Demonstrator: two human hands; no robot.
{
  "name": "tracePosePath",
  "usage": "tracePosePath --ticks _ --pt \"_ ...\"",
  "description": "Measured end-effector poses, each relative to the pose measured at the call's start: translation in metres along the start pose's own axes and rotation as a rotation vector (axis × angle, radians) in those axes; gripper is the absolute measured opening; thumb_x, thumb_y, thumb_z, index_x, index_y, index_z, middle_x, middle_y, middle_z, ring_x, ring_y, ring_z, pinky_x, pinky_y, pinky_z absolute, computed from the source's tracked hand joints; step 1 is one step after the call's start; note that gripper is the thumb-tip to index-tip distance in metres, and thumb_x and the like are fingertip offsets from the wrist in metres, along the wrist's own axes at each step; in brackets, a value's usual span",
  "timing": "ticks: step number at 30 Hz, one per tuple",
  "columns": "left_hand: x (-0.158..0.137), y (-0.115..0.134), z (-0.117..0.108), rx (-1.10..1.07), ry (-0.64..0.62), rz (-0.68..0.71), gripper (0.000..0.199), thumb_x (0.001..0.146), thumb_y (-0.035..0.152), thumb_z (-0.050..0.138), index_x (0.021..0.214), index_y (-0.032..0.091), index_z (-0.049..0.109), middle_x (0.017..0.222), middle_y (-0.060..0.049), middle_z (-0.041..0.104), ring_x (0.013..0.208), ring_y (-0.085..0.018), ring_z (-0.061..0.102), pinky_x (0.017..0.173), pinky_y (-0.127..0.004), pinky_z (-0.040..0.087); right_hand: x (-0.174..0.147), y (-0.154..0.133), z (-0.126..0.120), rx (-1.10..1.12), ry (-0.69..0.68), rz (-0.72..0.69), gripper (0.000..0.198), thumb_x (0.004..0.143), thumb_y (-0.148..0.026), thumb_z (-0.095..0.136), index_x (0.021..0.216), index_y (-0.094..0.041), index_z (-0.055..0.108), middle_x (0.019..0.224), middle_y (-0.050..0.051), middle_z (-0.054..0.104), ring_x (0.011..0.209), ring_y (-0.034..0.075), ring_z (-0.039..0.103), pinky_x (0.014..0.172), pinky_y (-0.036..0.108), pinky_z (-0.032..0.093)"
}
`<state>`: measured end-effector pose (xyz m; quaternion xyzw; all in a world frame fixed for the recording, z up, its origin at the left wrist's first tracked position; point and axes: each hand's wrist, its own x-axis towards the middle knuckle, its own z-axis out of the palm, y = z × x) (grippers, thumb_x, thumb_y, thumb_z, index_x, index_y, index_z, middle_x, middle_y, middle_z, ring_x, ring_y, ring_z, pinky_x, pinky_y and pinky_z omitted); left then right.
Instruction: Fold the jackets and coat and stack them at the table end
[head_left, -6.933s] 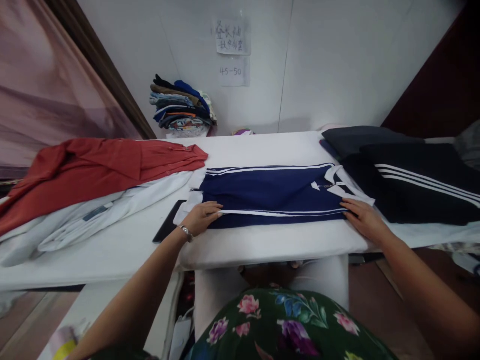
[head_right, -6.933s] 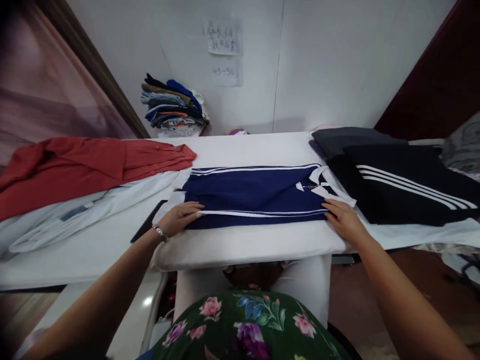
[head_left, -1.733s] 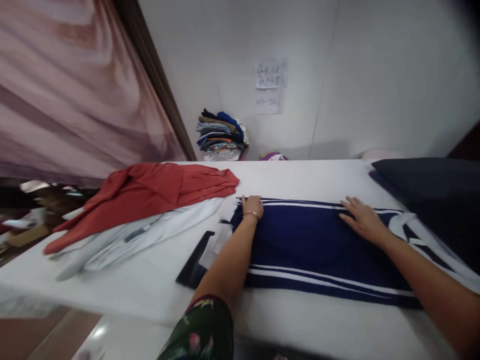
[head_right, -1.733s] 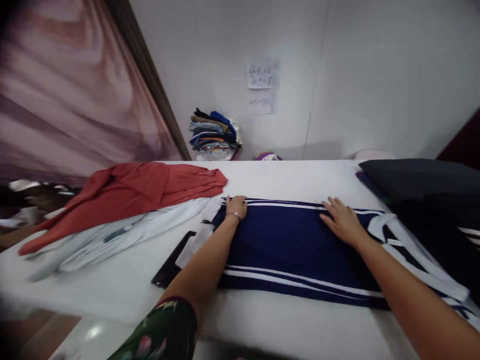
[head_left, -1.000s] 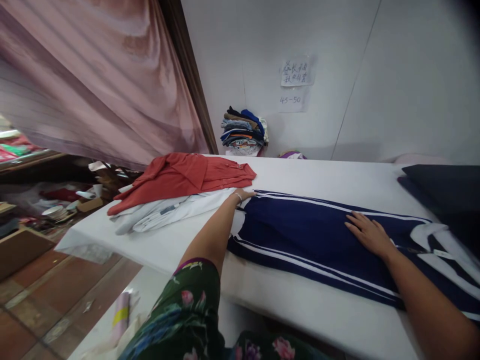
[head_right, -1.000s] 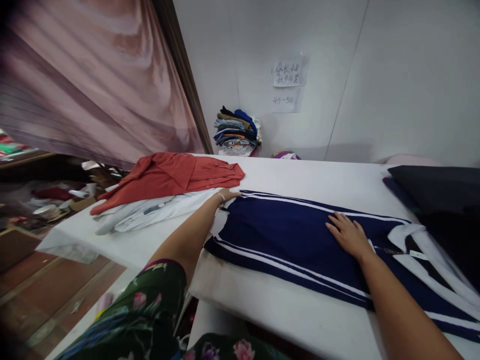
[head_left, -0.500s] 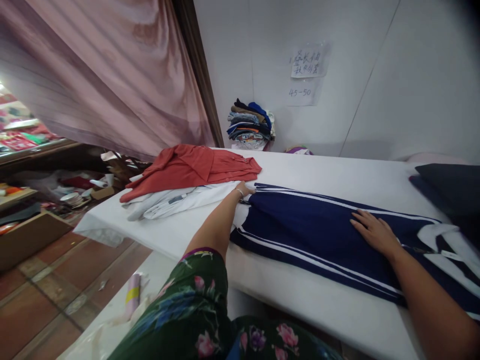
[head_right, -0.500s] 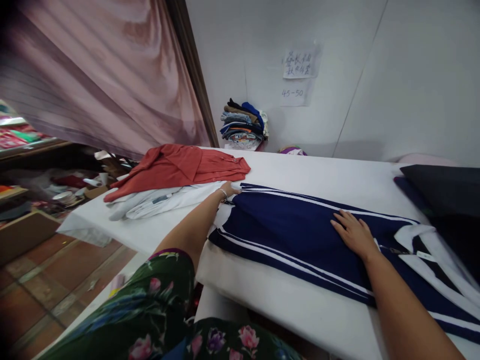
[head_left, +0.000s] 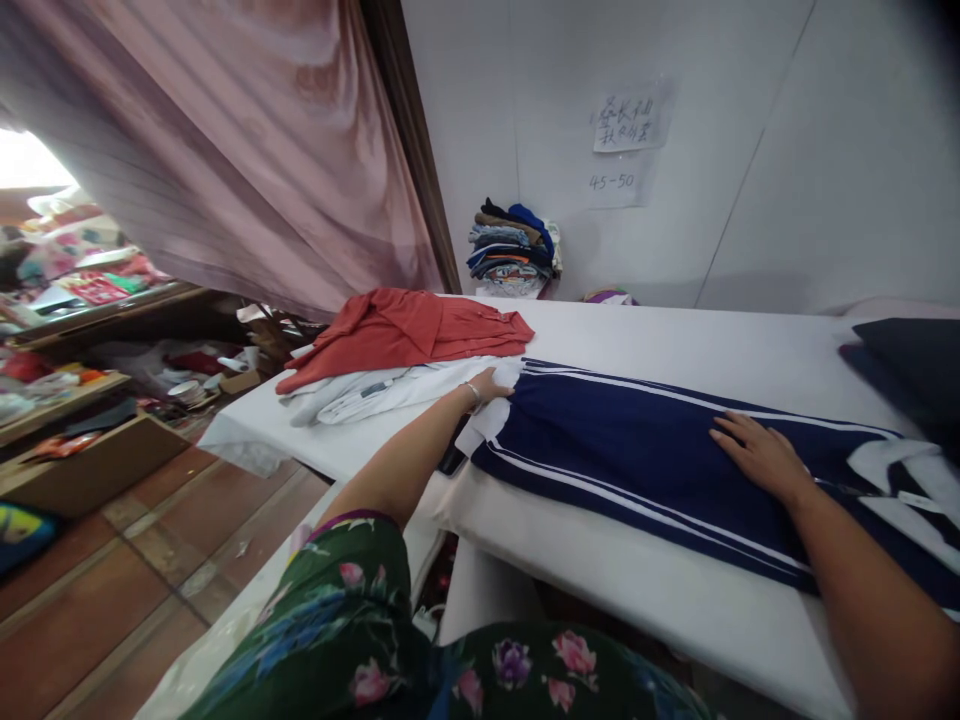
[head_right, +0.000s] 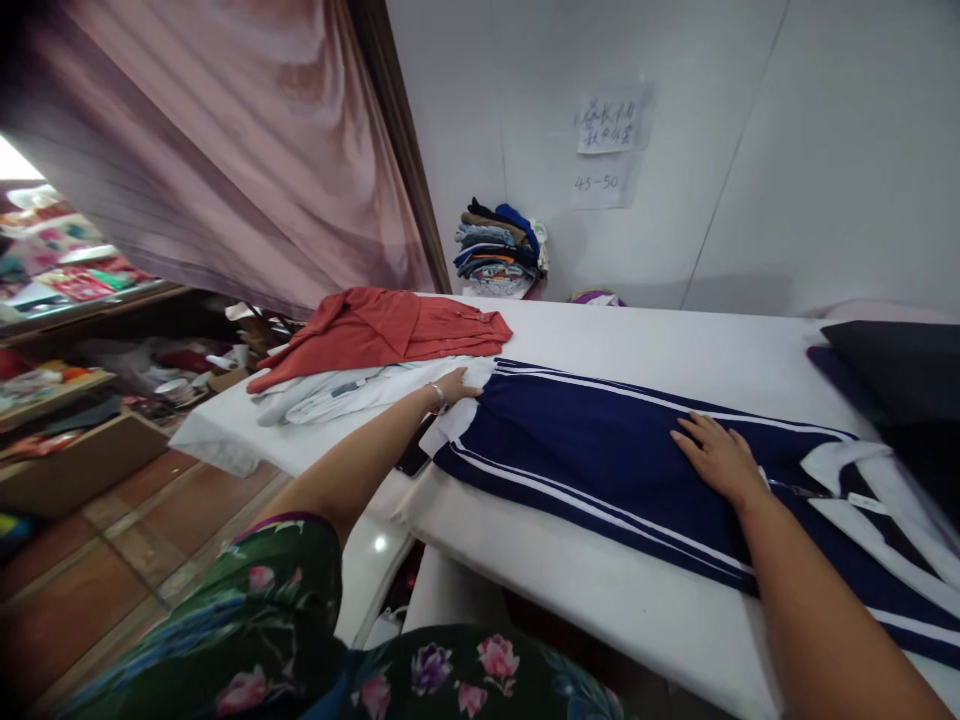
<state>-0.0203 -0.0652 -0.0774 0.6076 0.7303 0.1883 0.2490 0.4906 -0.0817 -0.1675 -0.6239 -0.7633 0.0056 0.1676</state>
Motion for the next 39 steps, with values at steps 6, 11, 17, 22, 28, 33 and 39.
tracePosePath --ticks 6,11,17,22,28,33,39 --pt "-0.014 0.008 -0.003 0.127 0.082 -0.055 0.090 0.064 0.037 0.075 0.139 0.011 0.033 0.123 -0.016 0.059 0.111 -0.026 0.056 0.090 -0.029 0.042 0.000 -0.002 -0.002 0.028 -0.001 0.011 0.054 0.084 -0.053 0.033 0.118 -0.022 0.061 0.135 0.009 0.051 0.130 0.028 0.040 0.104 0.055 0.033" --pt "-0.048 0.018 -0.024 0.256 0.235 -0.083 0.041 0.081 0.048 0.054 0.107 0.017 0.061 0.102 -0.009 0.067 0.098 -0.023 0.060 0.082 -0.030 0.044 -0.001 -0.002 -0.004 0.090 0.049 -0.014 0.051 0.083 -0.054 0.037 0.112 -0.023 0.064 0.130 0.009 0.056 0.125 0.030 0.046 0.101 0.056 0.037" --pt "-0.084 0.024 -0.004 0.432 0.099 -0.037 0.035 0.076 0.051 0.059 0.093 0.021 0.064 0.098 -0.006 0.067 0.091 -0.021 0.061 0.075 -0.028 0.043 -0.016 -0.035 -0.029 0.265 0.228 -0.223 0.049 0.085 -0.052 0.041 0.118 -0.022 0.061 0.128 0.009 0.058 0.127 0.028 0.045 0.106 0.051 0.034" --pt "-0.089 0.030 0.009 0.523 0.136 0.011 0.025 0.081 0.038 0.057 0.097 0.020 0.064 0.105 -0.008 0.064 0.098 -0.023 0.059 0.079 -0.030 0.044 -0.032 -0.075 -0.035 0.269 -0.117 -0.370 0.050 0.086 -0.054 0.042 0.127 -0.027 0.055 0.139 0.006 0.047 0.132 0.028 0.037 0.109 0.054 0.027" --pt "-0.105 0.060 0.028 0.690 0.270 0.475 0.021 0.082 0.027 0.057 0.101 0.022 0.064 0.118 -0.009 0.058 0.113 -0.024 0.051 0.097 -0.039 0.038 -0.033 -0.079 -0.034 0.289 -0.192 -0.336 0.052 0.087 -0.054 0.042 0.131 -0.028 0.051 0.145 0.006 0.040 0.136 0.026 0.030 0.111 0.055 0.017" --pt "-0.101 0.069 0.052 0.662 0.277 0.649 0.034 0.080 0.029 0.060 0.114 0.024 0.060 0.140 -0.009 0.046 0.133 -0.027 0.033 0.112 -0.050 0.016 -0.034 -0.083 -0.040 0.314 -0.166 -0.328 0.047 0.088 -0.050 0.045 0.130 -0.029 0.052 0.144 0.006 0.042 0.136 0.026 0.031 0.111 0.054 0.017" --pt "-0.068 0.046 0.071 0.619 0.106 0.528 0.047 0.088 0.043 0.043 0.129 0.021 0.052 0.140 -0.009 0.047 0.133 -0.026 0.036 0.107 -0.046 0.028 -0.035 -0.094 -0.053 0.269 -0.177 -0.309 0.048 0.090 -0.046 0.046 0.134 -0.027 0.048 0.146 0.007 0.039 0.137 0.023 0.030 0.112 0.050 0.016"
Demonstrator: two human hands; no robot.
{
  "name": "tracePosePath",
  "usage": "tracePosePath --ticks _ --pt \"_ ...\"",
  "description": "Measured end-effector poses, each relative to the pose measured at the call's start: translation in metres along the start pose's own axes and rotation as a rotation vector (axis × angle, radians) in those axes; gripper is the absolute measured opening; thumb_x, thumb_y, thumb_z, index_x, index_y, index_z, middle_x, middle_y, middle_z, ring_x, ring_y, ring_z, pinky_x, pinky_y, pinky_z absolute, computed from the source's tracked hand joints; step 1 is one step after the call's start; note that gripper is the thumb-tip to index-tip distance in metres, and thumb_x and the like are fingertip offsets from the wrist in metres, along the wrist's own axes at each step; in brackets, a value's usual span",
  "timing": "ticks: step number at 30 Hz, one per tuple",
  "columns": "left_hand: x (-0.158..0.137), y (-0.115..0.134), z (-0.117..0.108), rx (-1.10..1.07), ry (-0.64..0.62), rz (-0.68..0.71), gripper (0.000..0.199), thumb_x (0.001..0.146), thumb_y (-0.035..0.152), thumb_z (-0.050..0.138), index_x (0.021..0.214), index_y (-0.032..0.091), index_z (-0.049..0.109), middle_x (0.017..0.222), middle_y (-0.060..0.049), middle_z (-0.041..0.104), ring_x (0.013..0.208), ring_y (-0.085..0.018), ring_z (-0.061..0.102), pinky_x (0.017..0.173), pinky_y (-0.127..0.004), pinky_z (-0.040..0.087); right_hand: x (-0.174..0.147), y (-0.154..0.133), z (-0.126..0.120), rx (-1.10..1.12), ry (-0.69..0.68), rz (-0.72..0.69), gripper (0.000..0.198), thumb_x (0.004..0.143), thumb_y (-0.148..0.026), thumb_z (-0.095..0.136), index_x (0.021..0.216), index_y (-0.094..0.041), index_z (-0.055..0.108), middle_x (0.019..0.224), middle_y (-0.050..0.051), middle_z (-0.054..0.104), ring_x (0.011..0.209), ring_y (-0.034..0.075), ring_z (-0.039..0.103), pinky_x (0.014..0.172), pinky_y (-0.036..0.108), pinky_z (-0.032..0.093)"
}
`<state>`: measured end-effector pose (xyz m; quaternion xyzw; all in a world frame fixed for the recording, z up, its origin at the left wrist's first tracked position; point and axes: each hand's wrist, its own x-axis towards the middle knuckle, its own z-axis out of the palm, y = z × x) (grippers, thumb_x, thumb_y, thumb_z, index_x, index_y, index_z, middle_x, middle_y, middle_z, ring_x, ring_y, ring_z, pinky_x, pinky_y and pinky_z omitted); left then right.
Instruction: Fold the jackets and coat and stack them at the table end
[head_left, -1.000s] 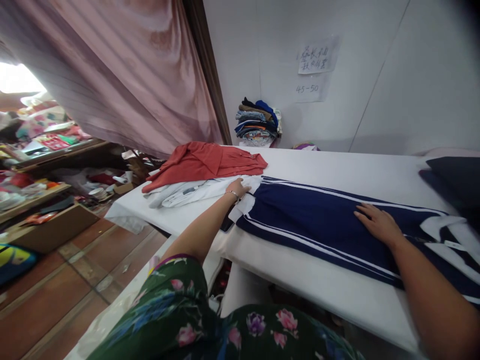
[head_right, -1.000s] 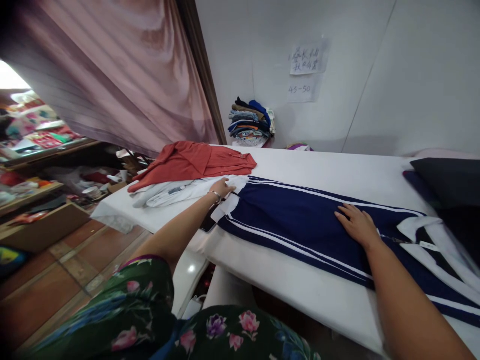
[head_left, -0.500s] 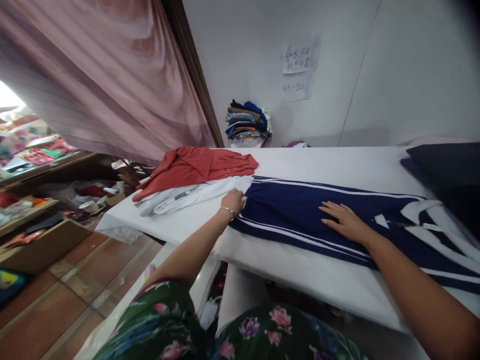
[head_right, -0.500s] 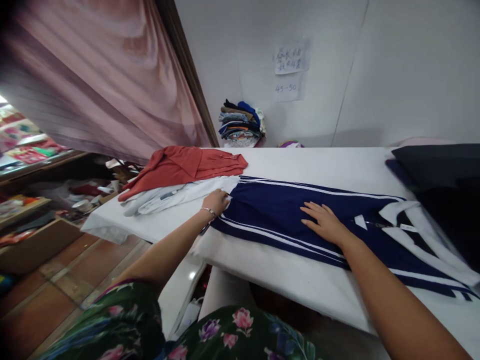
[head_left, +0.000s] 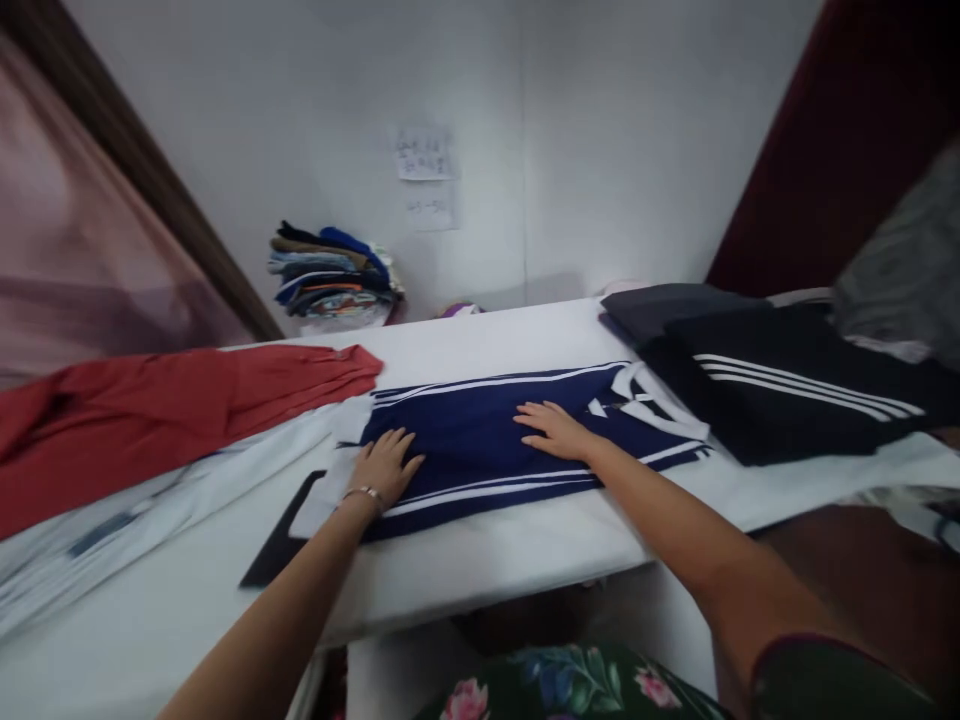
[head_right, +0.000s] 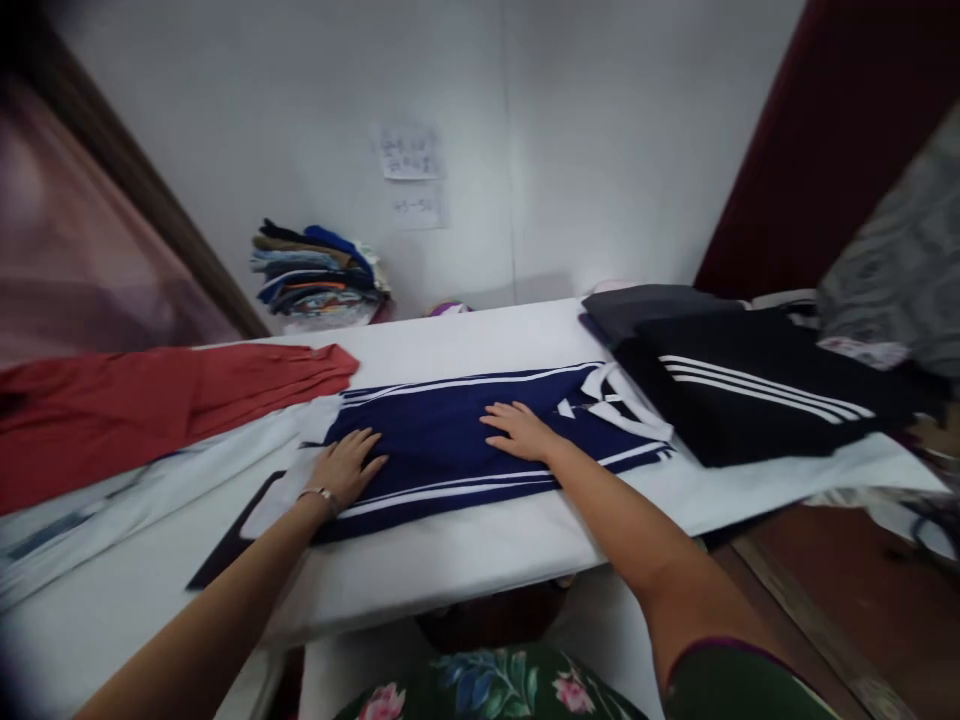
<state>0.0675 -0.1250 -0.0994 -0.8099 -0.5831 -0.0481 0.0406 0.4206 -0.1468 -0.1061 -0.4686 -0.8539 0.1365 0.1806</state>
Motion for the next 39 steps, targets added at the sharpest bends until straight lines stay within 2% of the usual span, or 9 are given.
tracePosePath --ticks 5,9,15,18,20,27,33,36,39 --pt "0.002 -0.008 0.008 0.043 0.030 0.016 0.051 0.088 0.045 0.039 0.130 0.020 0.051 0.141 -0.008 0.046 0.133 -0.026 0.035 0.107 -0.045 0.028 -0.009 -0.009 -0.004 0.007 -0.027 0.050 0.049 0.092 -0.045 0.043 0.138 -0.027 0.042 0.149 0.006 0.033 0.139 0.022 0.024 0.113 0.049 0.015" --pt "0.001 -0.009 0.009 0.057 0.040 0.025 0.053 0.087 0.045 0.038 0.130 0.018 0.052 0.141 -0.010 0.046 0.133 -0.026 0.036 0.107 -0.046 0.029 -0.044 0.005 -0.019 -0.058 0.041 0.177 0.042 0.090 -0.041 0.048 0.129 -0.028 0.052 0.143 0.006 0.043 0.136 0.025 0.030 0.111 0.053 0.017" --pt "0.001 -0.009 0.015 0.049 0.125 0.037 0.052 0.085 0.045 0.038 0.124 0.017 0.057 0.138 -0.012 0.048 0.130 -0.028 0.039 0.106 -0.049 0.030 -0.138 0.065 -0.056 -0.357 0.348 0.688 0.043 0.086 -0.032 0.050 0.126 -0.016 0.055 0.136 0.014 0.049 0.128 0.029 0.042 0.104 0.046 0.035" --pt "-0.003 -0.007 0.013 0.028 0.227 0.068 0.047 0.085 0.043 0.037 0.117 0.019 0.061 0.135 -0.011 0.051 0.129 -0.027 0.041 0.106 -0.048 0.029 -0.168 0.082 -0.057 -0.388 0.386 0.850 0.046 0.088 -0.036 0.045 0.126 -0.013 0.055 0.132 0.015 0.052 0.124 0.028 0.046 0.103 0.041 0.038" --pt "-0.005 -0.006 0.011 -0.007 0.262 0.119 0.043 0.085 0.040 0.036 0.112 0.021 0.063 0.132 -0.009 0.055 0.127 -0.025 0.044 0.107 -0.046 0.029 -0.175 0.084 -0.052 -0.397 0.383 0.853 0.047 0.090 -0.038 0.041 0.125 -0.011 0.055 0.132 0.016 0.053 0.125 0.028 0.046 0.104 0.040 0.036" --pt "-0.005 -0.006 0.008 -0.164 0.129 0.153 0.041 0.082 0.041 0.040 0.108 0.021 0.066 0.118 -0.008 0.065 0.114 -0.025 0.056 0.100 -0.042 0.039 -0.166 0.079 -0.049 -0.434 0.402 0.832 0.042 0.088 -0.034 0.042 0.122 -0.016 0.057 0.132 0.015 0.052 0.124 0.033 0.045 0.100 0.051 0.038" --pt "-0.007 -0.004 0.007 -0.166 0.155 0.162 0.039 0.083 0.037 0.042 0.105 0.018 0.068 0.118 -0.010 0.065 0.112 -0.024 0.057 0.099 -0.040 0.041 -0.140 0.058 -0.035 -0.386 0.316 0.525 0.043 0.091 -0.036 0.038 0.130 -0.023 0.050 0.137 0.010 0.049 0.129 0.027 0.041 0.103 0.051 0.035" --pt "-0.007 -0.003 0.009 -0.176 0.160 0.140 0.036 0.084 0.036 0.043 0.101 0.019 0.069 0.116 -0.009 0.066 0.112 -0.024 0.057 0.099 -0.040 0.041 -0.133 0.049 -0.025 -0.361 0.232 0.532 0.043 0.093 -0.037 0.035 0.127 -0.020 0.054 0.137 0.012 0.049 0.130 0.029 0.040 0.103 0.054 0.033" --pt "-0.008 -0.002 0.008 -0.218 0.188 0.138 0.034 0.084 0.035 0.043 0.099 0.021 0.070 0.114 -0.007 0.067 0.109 -0.024 0.058 0.097 -0.040 0.042 -0.127 0.039 -0.023 -0.344 0.273 0.546 0.041 0.091 -0.035 0.038 0.125 -0.019 0.056 0.137 0.013 0.049 0.130 0.031 0.039 0.104 0.058 0.031"
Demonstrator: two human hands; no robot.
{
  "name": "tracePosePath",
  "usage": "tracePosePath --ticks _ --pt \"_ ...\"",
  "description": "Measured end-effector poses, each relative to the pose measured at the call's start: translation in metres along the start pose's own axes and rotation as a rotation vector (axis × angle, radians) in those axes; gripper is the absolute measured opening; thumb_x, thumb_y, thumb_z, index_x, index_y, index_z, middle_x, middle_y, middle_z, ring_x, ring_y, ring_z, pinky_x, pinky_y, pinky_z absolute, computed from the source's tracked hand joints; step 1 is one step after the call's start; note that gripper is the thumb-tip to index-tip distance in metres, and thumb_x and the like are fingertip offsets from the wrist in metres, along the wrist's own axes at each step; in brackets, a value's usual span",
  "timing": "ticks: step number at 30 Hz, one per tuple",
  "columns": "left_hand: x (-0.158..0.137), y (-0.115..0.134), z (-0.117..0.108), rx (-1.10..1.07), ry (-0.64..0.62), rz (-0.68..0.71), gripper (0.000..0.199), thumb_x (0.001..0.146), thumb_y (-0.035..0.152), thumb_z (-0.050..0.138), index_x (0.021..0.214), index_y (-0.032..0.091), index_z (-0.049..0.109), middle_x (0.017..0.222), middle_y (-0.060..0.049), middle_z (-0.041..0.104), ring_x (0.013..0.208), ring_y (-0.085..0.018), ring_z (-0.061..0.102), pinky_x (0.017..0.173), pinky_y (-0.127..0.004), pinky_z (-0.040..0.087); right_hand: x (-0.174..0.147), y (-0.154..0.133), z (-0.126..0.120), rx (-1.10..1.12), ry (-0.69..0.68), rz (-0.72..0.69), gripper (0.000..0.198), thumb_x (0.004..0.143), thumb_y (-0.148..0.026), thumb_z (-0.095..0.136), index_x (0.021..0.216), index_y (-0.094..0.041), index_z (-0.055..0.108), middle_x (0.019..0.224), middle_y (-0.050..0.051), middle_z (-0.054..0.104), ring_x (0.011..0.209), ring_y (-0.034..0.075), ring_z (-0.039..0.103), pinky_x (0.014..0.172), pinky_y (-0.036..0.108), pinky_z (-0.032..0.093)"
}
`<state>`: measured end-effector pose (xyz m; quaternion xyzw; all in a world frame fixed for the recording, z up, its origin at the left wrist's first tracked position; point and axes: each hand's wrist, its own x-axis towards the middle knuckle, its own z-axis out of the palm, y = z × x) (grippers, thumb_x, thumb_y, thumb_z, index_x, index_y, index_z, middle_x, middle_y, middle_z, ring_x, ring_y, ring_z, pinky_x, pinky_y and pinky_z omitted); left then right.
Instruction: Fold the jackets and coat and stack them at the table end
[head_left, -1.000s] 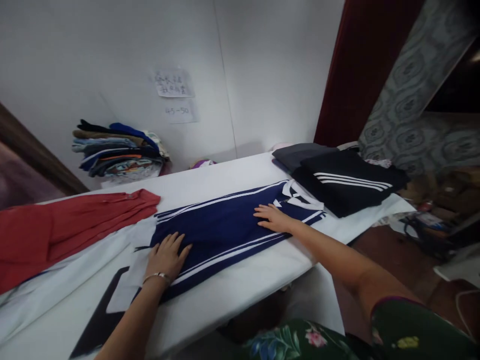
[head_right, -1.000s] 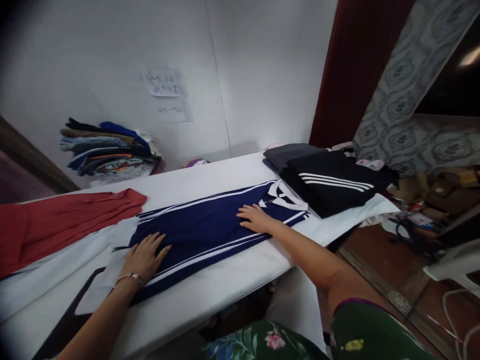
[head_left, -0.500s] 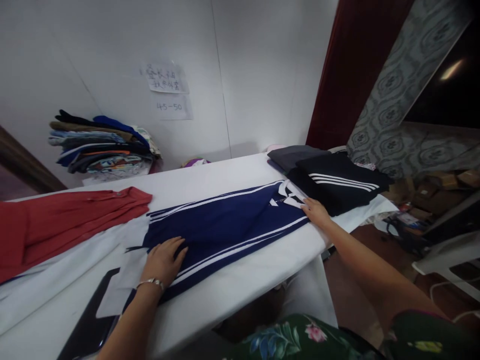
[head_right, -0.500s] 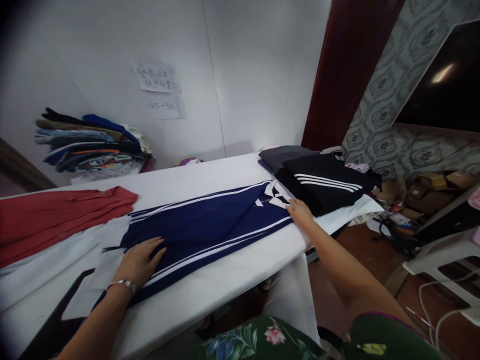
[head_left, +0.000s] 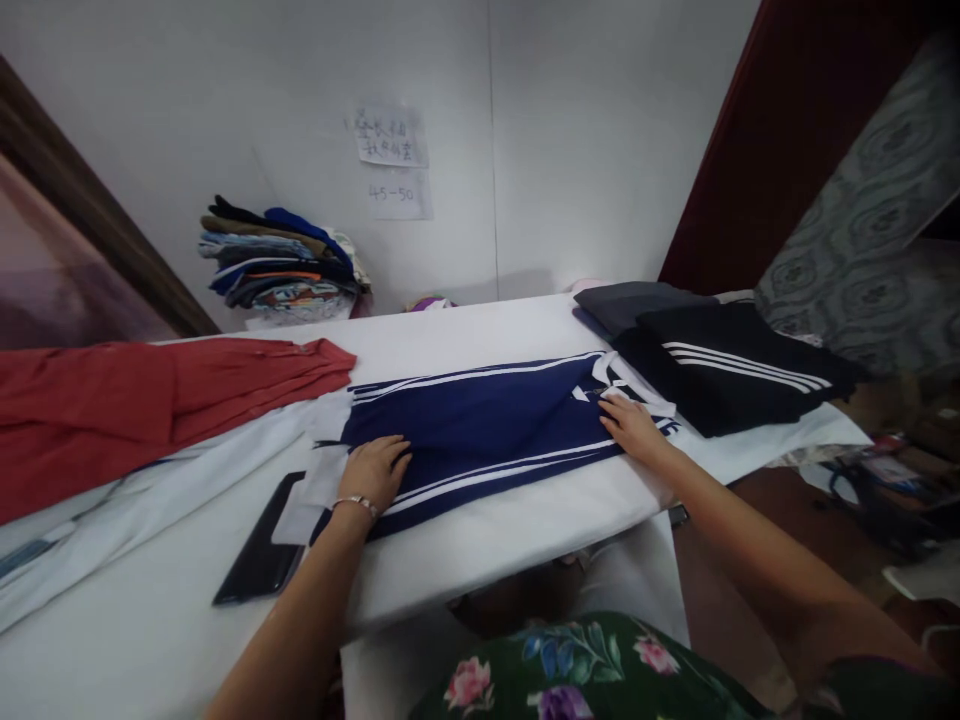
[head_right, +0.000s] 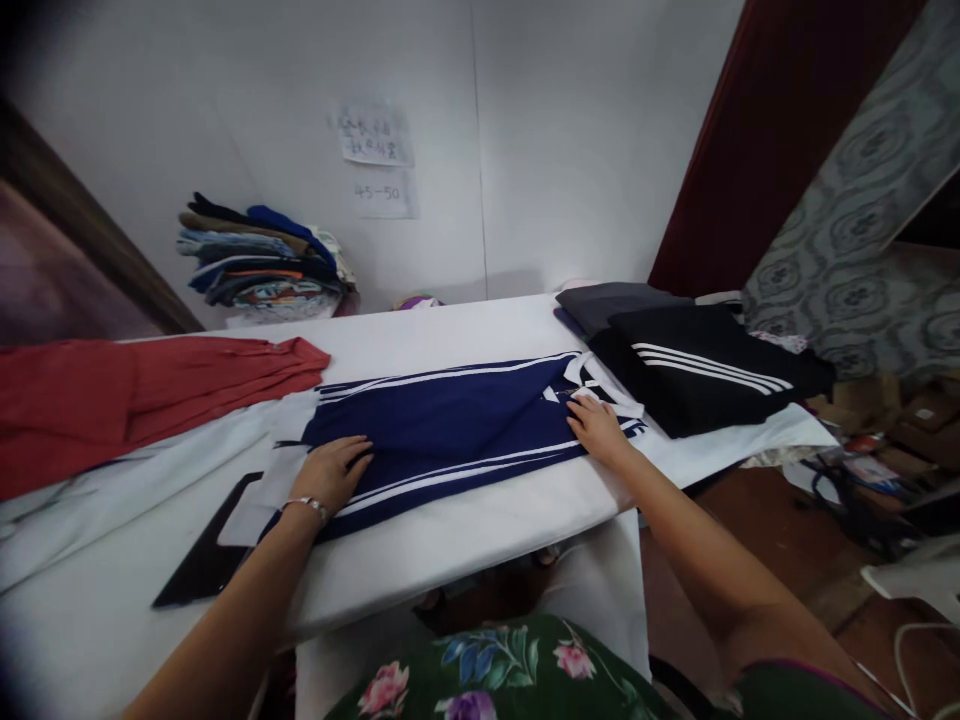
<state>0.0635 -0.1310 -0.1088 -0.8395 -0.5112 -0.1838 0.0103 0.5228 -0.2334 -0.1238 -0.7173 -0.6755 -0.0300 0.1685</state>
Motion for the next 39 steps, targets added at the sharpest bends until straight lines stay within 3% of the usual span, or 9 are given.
tracePosePath --ticks 4,7,12,20,25,30,35,39 --pt "-0.003 0.007 -0.008 -0.136 0.091 0.027 0.031 0.085 0.038 0.045 0.094 0.021 0.070 0.106 -0.007 0.070 0.102 -0.022 0.062 0.094 -0.037 0.045 -0.004 -0.035 -0.006 0.197 0.036 -0.172 0.041 0.090 -0.038 0.043 0.124 -0.021 0.058 0.134 0.011 0.052 0.128 0.027 0.042 0.106 0.051 0.033" --pt "-0.010 0.014 -0.017 -0.251 0.125 0.086 0.033 0.085 0.046 0.049 0.092 0.022 0.070 0.100 -0.006 0.071 0.098 -0.020 0.063 0.091 -0.036 0.047 -0.010 -0.068 -0.008 0.326 -0.064 -0.361 0.043 0.090 -0.042 0.046 0.129 -0.026 0.054 0.137 0.006 0.050 0.131 0.026 0.039 0.108 0.049 0.031" --pt "-0.028 0.023 -0.022 -0.306 -0.009 0.224 0.039 0.078 0.055 0.060 0.094 0.021 0.070 0.100 -0.007 0.071 0.098 -0.021 0.063 0.092 -0.036 0.046 -0.020 -0.091 -0.003 0.344 -0.211 -0.470 0.049 0.085 -0.047 0.055 0.131 -0.027 0.052 0.142 0.007 0.044 0.133 0.029 0.035 0.110 0.054 0.024" --pt "-0.039 0.027 -0.020 -0.276 -0.099 0.248 0.037 0.077 0.052 0.062 0.098 0.023 0.071 0.111 -0.008 0.067 0.107 -0.023 0.059 0.096 -0.039 0.043 -0.022 -0.091 0.003 0.359 -0.176 -0.463 0.036 0.089 -0.041 0.050 0.121 -0.028 0.061 0.136 0.006 0.051 0.130 0.027 0.040 0.108 0.054 0.028" --pt "-0.037 0.029 -0.020 -0.219 -0.046 0.273 0.029 0.089 0.039 0.048 0.092 0.021 0.071 0.099 -0.006 0.071 0.097 -0.019 0.063 0.090 -0.036 0.046 -0.021 -0.096 0.005 0.348 -0.132 -0.472 0.032 0.091 -0.036 0.048 0.117 -0.027 0.063 0.131 0.006 0.056 0.127 0.027 0.045 0.106 0.052 0.031" --pt "-0.043 0.029 -0.017 -0.166 0.047 0.258 0.024 0.086 0.019 0.048 0.100 0.019 0.068 0.099 -0.007 0.071 0.096 -0.019 0.063 0.088 -0.038 0.047 -0.023 -0.094 0.009 0.286 -0.092 -0.515 0.033 0.092 -0.034 0.046 0.118 -0.022 0.063 0.129 0.008 0.058 0.125 0.026 0.047 0.104 0.051 0.036" --pt "-0.051 0.028 -0.018 -0.129 -0.046 0.190 0.042 0.071 0.006 0.052 0.110 0.018 0.064 0.117 -0.006 0.066 0.114 -0.022 0.055 0.099 -0.041 0.042 -0.023 -0.064 0.015 0.170 -0.080 -0.528 0.035 0.091 -0.029 0.042 0.118 -0.022 0.062 0.131 0.007 0.056 0.125 0.026 0.047 0.103 0.050 0.038" --pt "-0.051 0.027 -0.031 -0.019 -0.162 0.076 0.051 0.069 0.005 0.050 0.117 0.019 0.062 0.131 -0.004 0.057 0.127 -0.023 0.045 0.108 -0.045 0.031 -0.017 -0.023 0.018 0.049 -0.063 -0.495 0.044 0.084 -0.021 0.038 0.124 -0.021 0.057 0.134 0.007 0.053 0.126 0.026 0.046 0.102 0.050 0.038"
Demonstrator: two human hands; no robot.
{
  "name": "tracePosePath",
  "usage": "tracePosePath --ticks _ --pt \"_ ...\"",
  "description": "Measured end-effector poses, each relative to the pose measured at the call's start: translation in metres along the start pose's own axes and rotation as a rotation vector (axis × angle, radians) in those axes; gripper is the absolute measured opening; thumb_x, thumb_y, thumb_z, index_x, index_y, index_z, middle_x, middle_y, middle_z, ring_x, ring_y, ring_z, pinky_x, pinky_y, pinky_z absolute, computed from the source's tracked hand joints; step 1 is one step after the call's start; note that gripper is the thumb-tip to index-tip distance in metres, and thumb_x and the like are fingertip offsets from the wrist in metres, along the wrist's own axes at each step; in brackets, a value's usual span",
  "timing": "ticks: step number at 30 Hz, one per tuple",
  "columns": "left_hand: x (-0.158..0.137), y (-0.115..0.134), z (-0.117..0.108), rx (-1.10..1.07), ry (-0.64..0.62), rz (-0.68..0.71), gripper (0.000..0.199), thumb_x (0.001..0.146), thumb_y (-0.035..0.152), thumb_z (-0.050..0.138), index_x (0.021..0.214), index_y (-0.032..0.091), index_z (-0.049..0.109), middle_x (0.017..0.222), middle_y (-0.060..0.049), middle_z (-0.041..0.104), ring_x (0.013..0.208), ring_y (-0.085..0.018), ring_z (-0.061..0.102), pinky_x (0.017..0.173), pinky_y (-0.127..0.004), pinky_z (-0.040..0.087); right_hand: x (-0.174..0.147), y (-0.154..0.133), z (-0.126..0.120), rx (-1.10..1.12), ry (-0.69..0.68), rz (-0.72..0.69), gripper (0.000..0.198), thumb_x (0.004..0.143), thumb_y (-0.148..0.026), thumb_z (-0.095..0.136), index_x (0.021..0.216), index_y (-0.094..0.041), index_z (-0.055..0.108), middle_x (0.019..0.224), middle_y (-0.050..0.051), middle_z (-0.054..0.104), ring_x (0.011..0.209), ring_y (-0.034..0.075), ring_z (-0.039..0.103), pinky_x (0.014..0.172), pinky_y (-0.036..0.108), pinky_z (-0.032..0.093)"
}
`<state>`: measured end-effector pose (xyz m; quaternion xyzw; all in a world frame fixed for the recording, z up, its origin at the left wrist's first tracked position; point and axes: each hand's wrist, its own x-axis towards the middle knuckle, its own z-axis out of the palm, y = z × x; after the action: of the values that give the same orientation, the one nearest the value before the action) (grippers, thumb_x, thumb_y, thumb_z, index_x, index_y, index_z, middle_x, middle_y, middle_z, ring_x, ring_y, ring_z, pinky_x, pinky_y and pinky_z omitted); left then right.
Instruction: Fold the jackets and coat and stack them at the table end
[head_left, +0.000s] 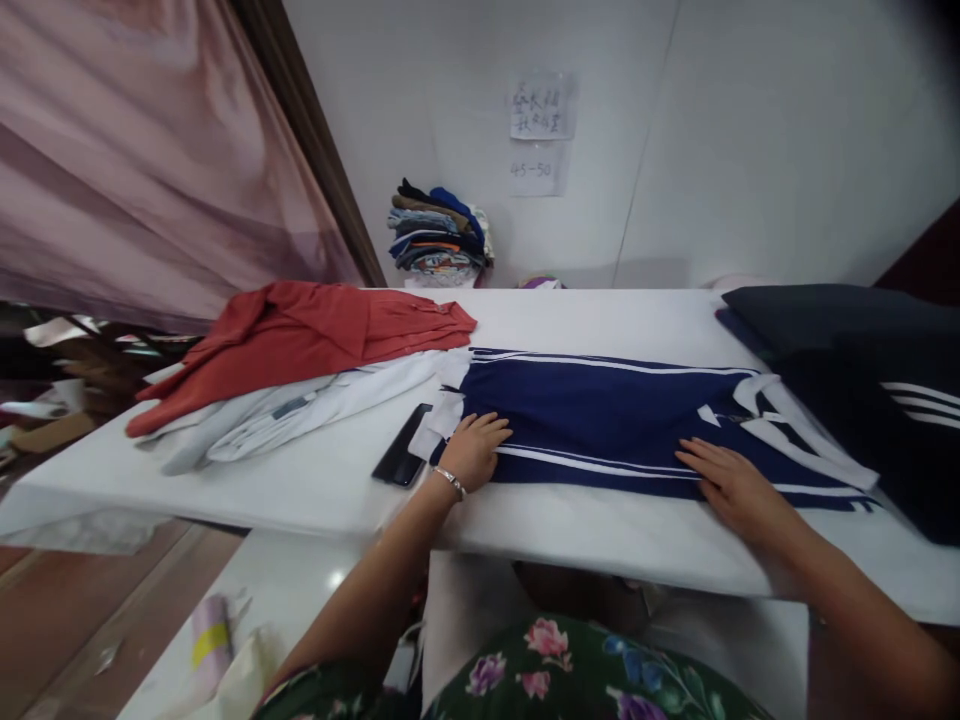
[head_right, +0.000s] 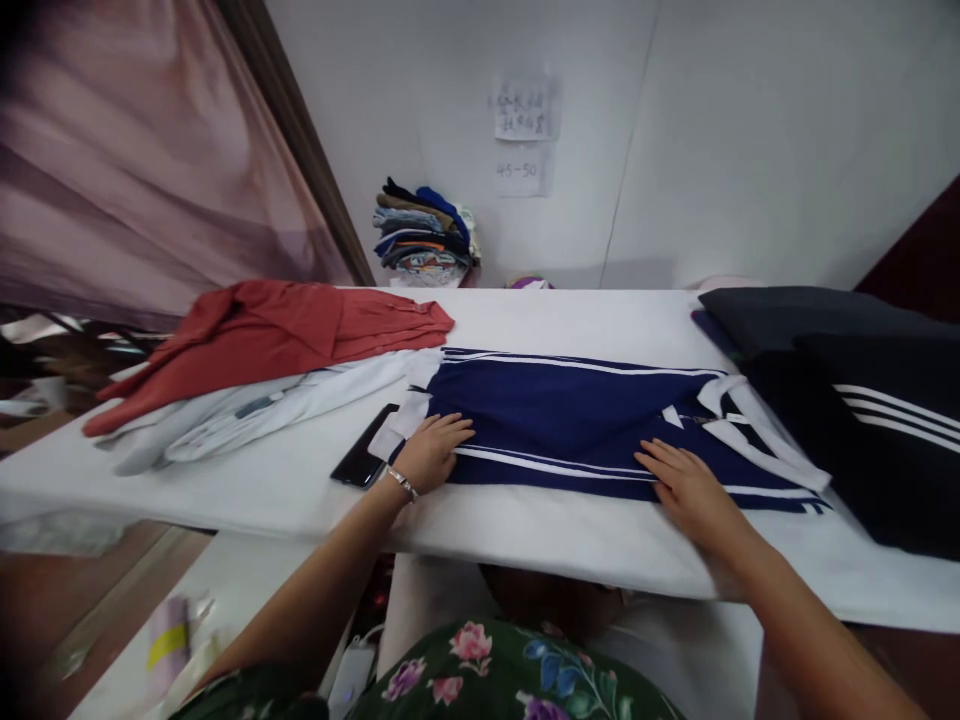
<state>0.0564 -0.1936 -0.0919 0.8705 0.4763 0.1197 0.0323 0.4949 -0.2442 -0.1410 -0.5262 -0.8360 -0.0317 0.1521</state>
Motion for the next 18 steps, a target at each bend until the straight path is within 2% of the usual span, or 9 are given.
tracePosePath --ticks 5,9,13,18 --pt "-0.004 -0.004 -0.005 0.069 -0.103 -0.115 0.055 0.071 0.002 0.045 0.122 0.018 0.059 0.136 -0.004 0.052 0.131 -0.021 0.039 0.111 -0.043 0.025 -0.018 0.033 0.007 -0.080 0.011 0.091 0.058 0.072 -0.014 0.035 0.126 -0.024 0.055 0.136 0.005 0.051 0.129 0.026 0.043 0.102 0.051 0.038" --pt "-0.008 -0.007 0.000 0.062 -0.128 -0.113 0.057 0.072 0.003 0.045 0.126 0.018 0.055 0.140 -0.004 0.048 0.134 -0.020 0.035 0.112 -0.042 0.022 -0.025 0.041 0.013 -0.056 0.005 0.110 0.058 0.075 -0.017 0.035 0.129 -0.023 0.052 0.140 0.005 0.046 0.132 0.026 0.038 0.105 0.052 0.035" --pt "-0.008 -0.007 0.000 0.040 -0.124 -0.114 0.057 0.072 0.005 0.046 0.126 0.019 0.055 0.139 -0.004 0.048 0.133 -0.020 0.036 0.112 -0.041 0.024 -0.024 0.034 0.009 0.005 -0.043 0.123 0.049 0.083 -0.038 0.039 0.127 -0.026 0.055 0.142 0.006 0.044 0.133 0.031 0.034 0.105 0.057 0.031" --pt "-0.009 -0.004 -0.010 -0.007 -0.134 -0.141 0.057 0.071 0.006 0.048 0.126 0.021 0.055 0.140 -0.004 0.048 0.134 -0.021 0.035 0.112 -0.044 0.023 -0.020 0.009 0.010 0.018 -0.084 0.079 0.055 0.084 -0.057 0.041 0.132 -0.031 0.050 0.147 0.004 0.036 0.136 0.032 0.030 0.108 0.060 0.023"
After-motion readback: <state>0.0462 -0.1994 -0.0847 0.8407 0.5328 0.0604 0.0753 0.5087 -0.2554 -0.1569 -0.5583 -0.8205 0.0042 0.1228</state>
